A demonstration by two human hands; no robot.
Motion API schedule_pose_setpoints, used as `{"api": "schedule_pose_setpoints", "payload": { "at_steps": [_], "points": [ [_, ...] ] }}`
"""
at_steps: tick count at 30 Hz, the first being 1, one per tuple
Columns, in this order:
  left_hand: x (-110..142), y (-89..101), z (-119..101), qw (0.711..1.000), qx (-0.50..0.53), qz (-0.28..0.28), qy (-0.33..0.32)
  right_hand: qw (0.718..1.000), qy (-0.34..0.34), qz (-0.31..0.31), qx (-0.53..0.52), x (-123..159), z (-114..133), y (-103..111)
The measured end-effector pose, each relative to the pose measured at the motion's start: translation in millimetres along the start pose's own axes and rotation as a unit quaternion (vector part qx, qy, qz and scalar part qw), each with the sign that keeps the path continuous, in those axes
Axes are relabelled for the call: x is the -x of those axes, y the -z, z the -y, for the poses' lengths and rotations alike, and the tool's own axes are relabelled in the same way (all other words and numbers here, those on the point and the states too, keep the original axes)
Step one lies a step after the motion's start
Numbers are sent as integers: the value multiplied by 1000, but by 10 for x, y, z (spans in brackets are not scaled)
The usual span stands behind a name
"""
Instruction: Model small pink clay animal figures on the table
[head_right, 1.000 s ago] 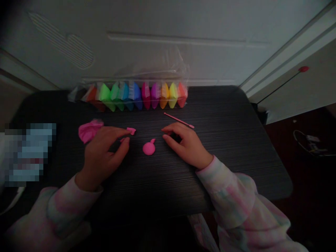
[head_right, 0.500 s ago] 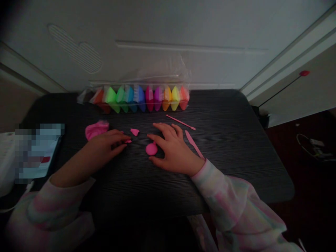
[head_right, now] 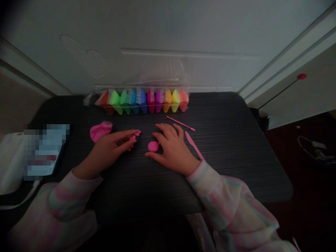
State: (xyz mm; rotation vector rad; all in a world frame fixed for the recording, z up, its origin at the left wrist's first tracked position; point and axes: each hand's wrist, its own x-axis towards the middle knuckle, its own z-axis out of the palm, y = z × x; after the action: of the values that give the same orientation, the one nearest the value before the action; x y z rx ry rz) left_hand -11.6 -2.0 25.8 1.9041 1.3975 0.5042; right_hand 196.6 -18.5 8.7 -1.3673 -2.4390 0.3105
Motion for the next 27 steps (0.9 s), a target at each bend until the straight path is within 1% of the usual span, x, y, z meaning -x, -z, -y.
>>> {"api": "schedule_pose_setpoints", "payload": {
  "at_steps": [3,6,11,16,18,20,22,24,26,27],
  "points": [
    [-7,-45,-38,998,58,0,2,999,-4,-37,-12,-1,2,19],
    [-21,-94,-56,989,147,12,28,996,-2,-82,-17,-2,-2,39],
    [-18,-169,-48,948,307,18,84,992,3,-121,-23,7,-9,45],
    [-15,-243,-69,910,408,23,77,987,17,-156,-44,6,38,51],
    [-15,-263,-96,879,468,34,83,983,26,-170,-60,6,61,53],
    [-10,-273,-125,830,546,45,106,979,34,-184,-79,5,82,49],
    [-1,-282,-151,773,619,44,129,973,37,-204,-99,1,103,35],
    [11,-298,-171,723,674,40,143,965,37,-232,-117,-10,135,12],
    [23,-327,-187,683,713,43,152,955,38,-263,-129,-28,184,-16],
    [28,-344,-193,668,727,46,155,951,40,-276,-134,-38,215,-30]
  ]
}}
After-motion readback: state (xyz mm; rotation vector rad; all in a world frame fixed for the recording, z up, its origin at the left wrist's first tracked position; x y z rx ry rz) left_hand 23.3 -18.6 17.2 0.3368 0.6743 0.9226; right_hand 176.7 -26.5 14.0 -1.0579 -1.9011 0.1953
